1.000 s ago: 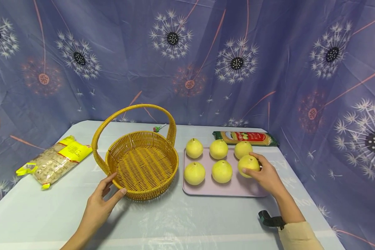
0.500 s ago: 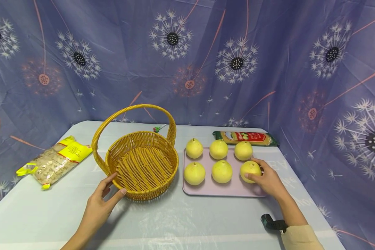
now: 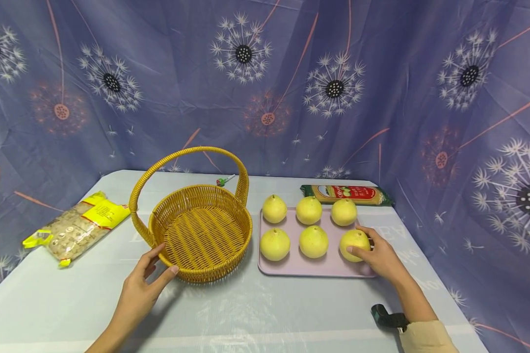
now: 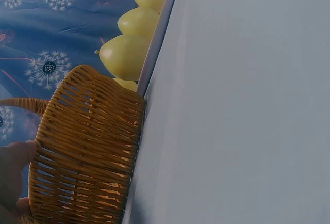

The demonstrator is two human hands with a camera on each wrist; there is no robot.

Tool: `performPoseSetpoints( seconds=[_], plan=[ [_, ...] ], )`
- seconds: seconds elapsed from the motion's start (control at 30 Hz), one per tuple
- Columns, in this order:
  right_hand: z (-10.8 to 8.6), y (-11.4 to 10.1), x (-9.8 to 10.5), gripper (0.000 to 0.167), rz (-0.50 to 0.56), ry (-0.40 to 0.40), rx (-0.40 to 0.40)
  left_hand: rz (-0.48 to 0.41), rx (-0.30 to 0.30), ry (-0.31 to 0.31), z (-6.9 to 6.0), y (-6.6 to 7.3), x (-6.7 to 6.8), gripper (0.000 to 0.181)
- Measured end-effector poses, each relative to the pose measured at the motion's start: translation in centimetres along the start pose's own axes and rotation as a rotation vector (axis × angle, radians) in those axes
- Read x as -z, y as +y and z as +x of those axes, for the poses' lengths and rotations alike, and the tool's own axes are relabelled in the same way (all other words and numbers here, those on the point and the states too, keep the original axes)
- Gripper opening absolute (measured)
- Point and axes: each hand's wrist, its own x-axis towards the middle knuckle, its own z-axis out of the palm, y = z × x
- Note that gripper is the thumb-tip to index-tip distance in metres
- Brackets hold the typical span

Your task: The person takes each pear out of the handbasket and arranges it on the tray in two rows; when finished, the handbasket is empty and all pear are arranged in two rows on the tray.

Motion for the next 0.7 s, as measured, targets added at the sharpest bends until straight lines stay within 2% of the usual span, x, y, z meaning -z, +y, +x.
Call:
performPoseSetpoints(
  seconds=[0.4, 0.7],
  plan=[
    [-0.1, 0.17, -0.06, 0.08, 0.018, -0.012, -0.007, 0.006, -0.002, -0.004, -0.02, 0.02, -0.02, 0.069],
    [-0.13, -0.48, 0.27, 0.077, 0.063, 0.039, 0.038, 0.017, -0.026, 0.006, 0.05, 0.12, 0.08, 0.069]
  ],
)
